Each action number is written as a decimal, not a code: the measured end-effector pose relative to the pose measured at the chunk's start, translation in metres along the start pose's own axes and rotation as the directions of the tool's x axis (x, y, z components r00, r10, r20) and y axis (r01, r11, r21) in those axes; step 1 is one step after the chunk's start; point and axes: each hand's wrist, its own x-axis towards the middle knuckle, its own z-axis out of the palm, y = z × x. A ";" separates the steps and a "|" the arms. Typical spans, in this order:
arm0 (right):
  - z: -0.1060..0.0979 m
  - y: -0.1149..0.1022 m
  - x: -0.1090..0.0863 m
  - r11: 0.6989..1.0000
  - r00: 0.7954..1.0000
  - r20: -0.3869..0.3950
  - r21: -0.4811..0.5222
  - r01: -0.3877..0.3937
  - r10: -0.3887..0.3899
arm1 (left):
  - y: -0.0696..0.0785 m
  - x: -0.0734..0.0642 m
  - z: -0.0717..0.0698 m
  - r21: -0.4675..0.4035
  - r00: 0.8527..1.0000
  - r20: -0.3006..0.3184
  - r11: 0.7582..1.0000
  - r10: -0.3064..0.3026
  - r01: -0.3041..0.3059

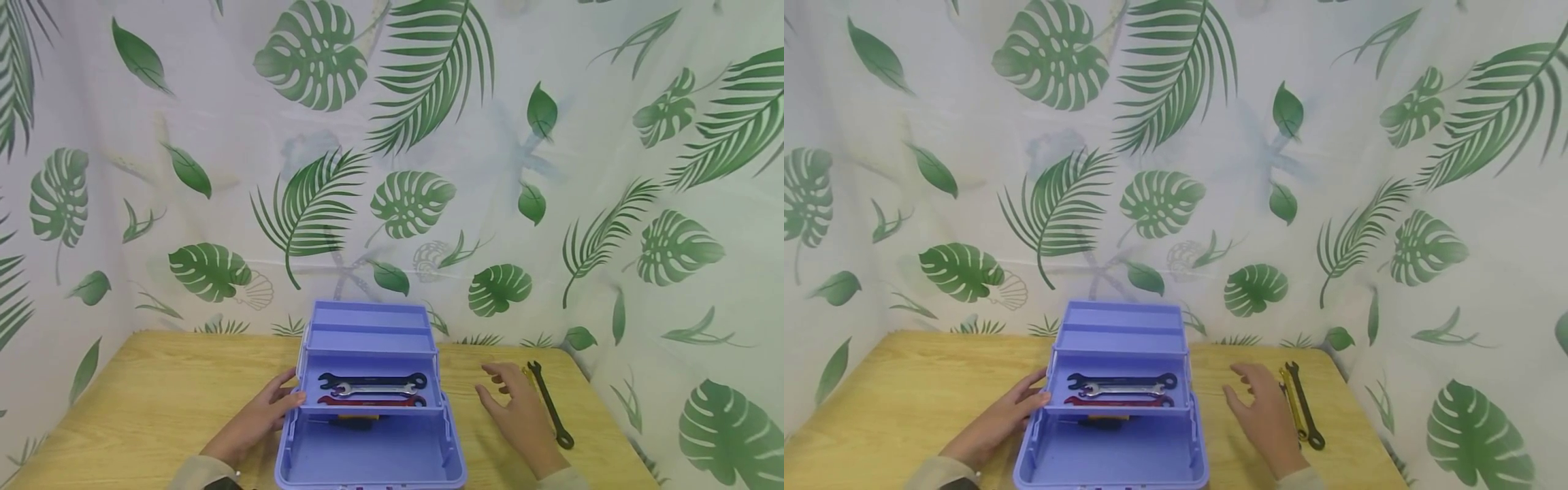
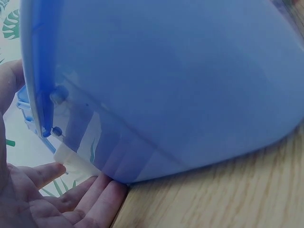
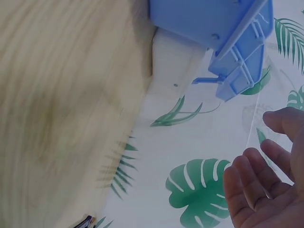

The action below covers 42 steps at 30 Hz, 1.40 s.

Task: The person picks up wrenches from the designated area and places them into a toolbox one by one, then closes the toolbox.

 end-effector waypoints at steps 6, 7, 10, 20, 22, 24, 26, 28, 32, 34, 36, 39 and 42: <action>-0.009 0.008 -0.006 0.999 0.999 0.022 -0.044 -0.032 0.033 | -0.001 -0.001 0.000 0.026 1.000 -0.026 1.000 -0.015 0.015; -0.010 0.010 -0.007 0.998 0.999 0.027 -0.044 -0.037 0.038 | -0.001 -0.001 0.000 0.026 0.999 -0.029 1.000 -0.015 0.016; -0.011 0.015 -0.010 0.997 0.997 0.048 -0.043 -0.064 0.066 | -0.001 -0.002 0.000 0.011 1.000 -0.020 1.000 -0.017 0.017; -0.023 0.028 -0.017 0.981 0.980 0.105 -0.114 -0.157 0.169 | -0.002 -0.002 0.000 -0.004 1.000 0.005 1.000 -0.003 0.003; -0.025 0.030 -0.017 0.976 0.973 0.127 -0.127 -0.176 0.192 | -0.002 -0.002 0.000 -0.004 1.000 0.004 1.000 -0.005 0.005; -0.027 0.033 -0.018 0.972 0.967 0.142 -0.137 -0.193 0.212 | -0.002 -0.002 0.000 -0.003 1.000 0.001 1.000 -0.008 0.008; -0.029 0.036 -0.019 0.968 0.962 0.152 -0.141 -0.205 0.226 | -0.002 -0.002 0.000 0.000 1.000 -0.002 1.000 -0.014 0.014; -0.030 0.039 -0.021 0.967 0.961 0.150 -0.141 -0.210 0.231 | -0.002 -0.002 0.000 0.002 1.000 -0.008 1.000 -0.016 0.016; -0.032 0.044 -0.022 0.966 0.961 0.145 -0.148 -0.213 0.234 | -0.001 -0.002 0.000 -0.007 1.000 -0.001 1.000 -0.009 0.009; -0.034 0.046 -0.022 0.963 0.959 0.148 -0.161 -0.217 0.241 | 0.000 -0.002 0.000 -0.006 1.000 0.003 1.000 -0.005 0.005; -0.036 0.048 -0.021 0.958 0.956 0.151 -0.181 -0.223 0.251 | 0.000 -0.001 0.000 -0.007 1.000 0.013 1.000 -0.001 0.001; -0.041 0.051 -0.021 0.948 0.946 0.169 -0.208 -0.242 0.278 | 0.000 -0.001 0.000 -0.005 1.000 0.015 1.000 -0.004 0.005; -0.045 0.055 -0.020 0.934 0.933 0.179 -0.237 -0.267 0.312 | -0.001 0.000 -0.001 -0.009 1.000 0.018 1.000 -0.004 0.004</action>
